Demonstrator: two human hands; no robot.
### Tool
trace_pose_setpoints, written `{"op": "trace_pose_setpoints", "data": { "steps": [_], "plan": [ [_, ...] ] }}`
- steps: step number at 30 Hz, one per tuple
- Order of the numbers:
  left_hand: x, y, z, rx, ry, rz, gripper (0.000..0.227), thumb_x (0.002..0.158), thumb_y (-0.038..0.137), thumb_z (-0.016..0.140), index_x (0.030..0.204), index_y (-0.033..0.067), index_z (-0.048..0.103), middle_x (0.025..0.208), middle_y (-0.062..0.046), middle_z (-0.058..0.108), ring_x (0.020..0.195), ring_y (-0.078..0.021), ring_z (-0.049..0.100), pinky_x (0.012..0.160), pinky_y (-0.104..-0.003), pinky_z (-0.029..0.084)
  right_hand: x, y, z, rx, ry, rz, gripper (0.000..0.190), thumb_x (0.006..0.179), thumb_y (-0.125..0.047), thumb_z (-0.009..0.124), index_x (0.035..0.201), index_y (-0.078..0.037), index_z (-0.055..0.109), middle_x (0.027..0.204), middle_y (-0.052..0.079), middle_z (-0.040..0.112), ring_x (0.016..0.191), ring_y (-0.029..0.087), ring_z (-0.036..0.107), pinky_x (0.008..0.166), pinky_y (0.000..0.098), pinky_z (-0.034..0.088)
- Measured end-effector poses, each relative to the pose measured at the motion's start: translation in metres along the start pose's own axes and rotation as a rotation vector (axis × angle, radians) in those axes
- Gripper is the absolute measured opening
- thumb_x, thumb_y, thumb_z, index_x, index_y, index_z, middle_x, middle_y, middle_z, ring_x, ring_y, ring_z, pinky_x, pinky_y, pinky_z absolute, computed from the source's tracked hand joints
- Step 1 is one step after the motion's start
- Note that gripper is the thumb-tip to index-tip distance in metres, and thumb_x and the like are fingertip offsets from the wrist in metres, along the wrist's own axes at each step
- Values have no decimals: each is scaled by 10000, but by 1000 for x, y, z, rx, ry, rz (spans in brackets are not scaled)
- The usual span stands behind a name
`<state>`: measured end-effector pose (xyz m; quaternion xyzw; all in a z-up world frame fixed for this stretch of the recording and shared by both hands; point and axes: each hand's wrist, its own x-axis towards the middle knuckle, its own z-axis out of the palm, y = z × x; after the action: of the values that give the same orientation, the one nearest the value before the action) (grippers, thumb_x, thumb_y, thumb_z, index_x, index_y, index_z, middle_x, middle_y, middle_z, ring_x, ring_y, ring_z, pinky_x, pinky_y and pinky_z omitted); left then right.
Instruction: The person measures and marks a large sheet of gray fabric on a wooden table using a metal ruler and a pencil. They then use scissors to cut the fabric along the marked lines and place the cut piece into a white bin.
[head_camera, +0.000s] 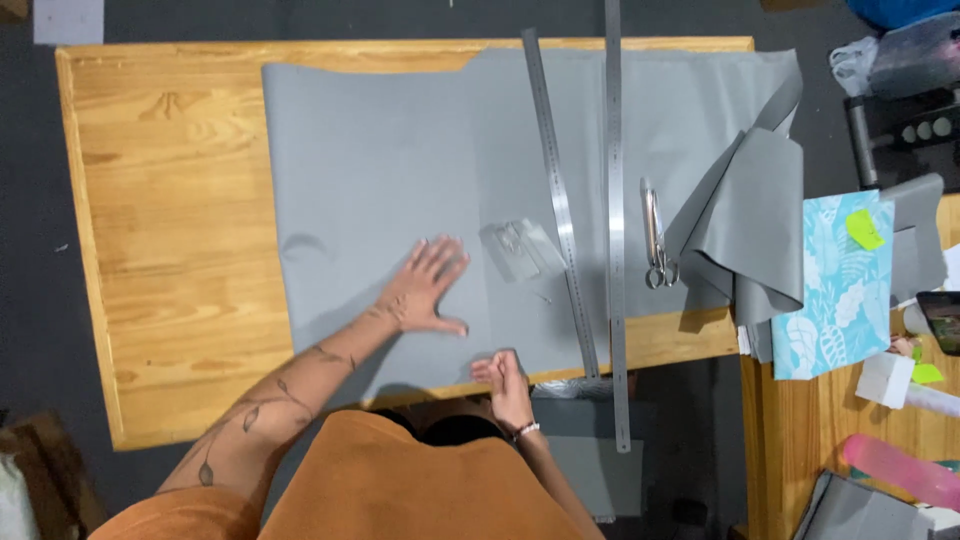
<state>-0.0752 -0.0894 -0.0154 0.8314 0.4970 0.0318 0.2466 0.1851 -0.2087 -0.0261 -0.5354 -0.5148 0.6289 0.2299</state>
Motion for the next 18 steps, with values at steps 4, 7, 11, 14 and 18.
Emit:
{"op": "trace_pose_setpoints", "data": {
  "steps": [4, 7, 11, 14, 18],
  "plan": [
    [62, -85, -26, 33, 73, -86, 1116, 826, 880, 354, 1612, 117, 136, 1678, -135, 113, 1550, -333, 64, 1259, -528, 34, 1, -11, 4, -134, 32, -5, 211, 1061, -258, 321, 946, -99, 400, 1030, 164, 740, 917, 265, 758, 828, 376, 628],
    [107, -128, -50, 44, 150, -72, 1005, 921, 766, 337, 1600, 52, 137, 1675, -143, 97, 1544, -320, 54, 1249, -492, 30, 4, -11, 7, -223, 65, 25, 231, 1040, -320, 335, 924, -141, 425, 967, 58, 767, 820, 177, 769, 759, 323, 614],
    [150, -160, -61, 17, 360, -70, 792, 1009, 564, 483, 1533, -12, 336, 1601, -172, 321, 1479, -336, 280, 1219, -492, 231, 22, -35, 9, -309, 28, 441, 140, 972, -191, 378, 875, -159, 474, 939, 1, 796, 859, 177, 759, 832, 333, 573],
    [156, -160, -54, 46, 505, -87, 691, 1008, 506, 544, 1484, 15, 446, 1536, -151, 425, 1414, -334, 379, 1153, -495, 337, 54, -33, 1, -513, 18, 412, 135, 966, -174, 406, 882, -171, 511, 835, -5, 737, 777, 255, 693, 731, 374, 483],
    [151, -153, -56, 94, 552, -122, 677, 1018, 487, 550, 1538, 78, 409, 1628, -157, 292, 1515, -347, 243, 1258, -508, 200, 148, -94, -10, -533, 198, -54, 111, 934, -78, 520, 894, -147, 598, 772, 16, 633, 683, 213, 616, 636, 362, 481]
  ]
}}
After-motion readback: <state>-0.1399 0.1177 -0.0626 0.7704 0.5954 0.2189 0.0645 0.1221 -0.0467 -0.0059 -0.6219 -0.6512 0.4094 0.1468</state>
